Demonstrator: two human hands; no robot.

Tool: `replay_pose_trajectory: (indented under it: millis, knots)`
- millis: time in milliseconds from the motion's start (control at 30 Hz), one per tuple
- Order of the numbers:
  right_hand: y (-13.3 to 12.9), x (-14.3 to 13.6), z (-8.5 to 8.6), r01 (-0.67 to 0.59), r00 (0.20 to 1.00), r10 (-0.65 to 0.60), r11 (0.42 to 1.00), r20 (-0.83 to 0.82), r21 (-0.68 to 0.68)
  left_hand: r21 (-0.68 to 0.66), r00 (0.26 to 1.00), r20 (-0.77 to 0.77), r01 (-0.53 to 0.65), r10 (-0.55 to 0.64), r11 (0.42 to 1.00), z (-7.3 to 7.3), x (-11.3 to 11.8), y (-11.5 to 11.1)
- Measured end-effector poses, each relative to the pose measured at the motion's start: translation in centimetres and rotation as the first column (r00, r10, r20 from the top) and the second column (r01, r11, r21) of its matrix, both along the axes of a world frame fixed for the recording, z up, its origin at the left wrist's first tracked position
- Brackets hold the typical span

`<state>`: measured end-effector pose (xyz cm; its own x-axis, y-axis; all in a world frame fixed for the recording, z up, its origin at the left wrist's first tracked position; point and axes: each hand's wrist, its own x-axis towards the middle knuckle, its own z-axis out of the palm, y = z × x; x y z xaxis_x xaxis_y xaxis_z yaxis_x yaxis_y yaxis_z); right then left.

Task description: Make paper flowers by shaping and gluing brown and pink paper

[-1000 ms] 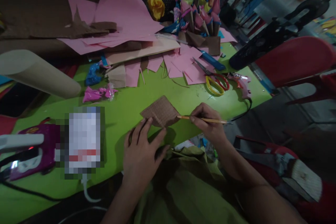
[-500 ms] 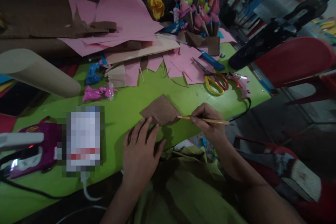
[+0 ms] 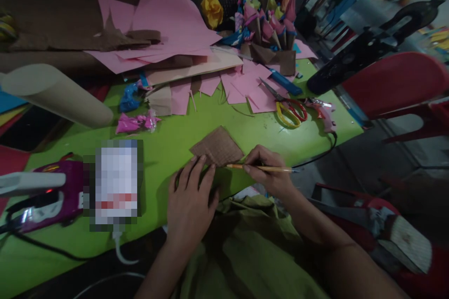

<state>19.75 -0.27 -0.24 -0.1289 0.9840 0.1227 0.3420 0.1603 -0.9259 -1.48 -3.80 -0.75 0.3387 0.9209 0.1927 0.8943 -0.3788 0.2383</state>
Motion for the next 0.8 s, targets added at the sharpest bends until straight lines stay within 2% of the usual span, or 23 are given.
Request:
replay_pose_trajectory:
  millis: [233,600,800]
  knots:
    - [0.0,1.0,0.0,0.063,0.998,-0.063,0.998,0.007,0.018,0.021,1.0,0.015,0.017,-0.018,1.0,-0.4,-0.2,0.0]
    - [0.5,2.8,-0.4,0.23,0.973,-0.23,0.973,0.029,0.03,0.09,1.0,0.024,0.009,-0.012,0.996,-0.9,-0.3,0.0]
    - [0.5,3.2,-0.7,0.231,0.972,-0.233,0.97,0.009,0.081,0.078,0.998,0.064,-0.025,0.02,0.997,-0.8,-0.1,0.1]
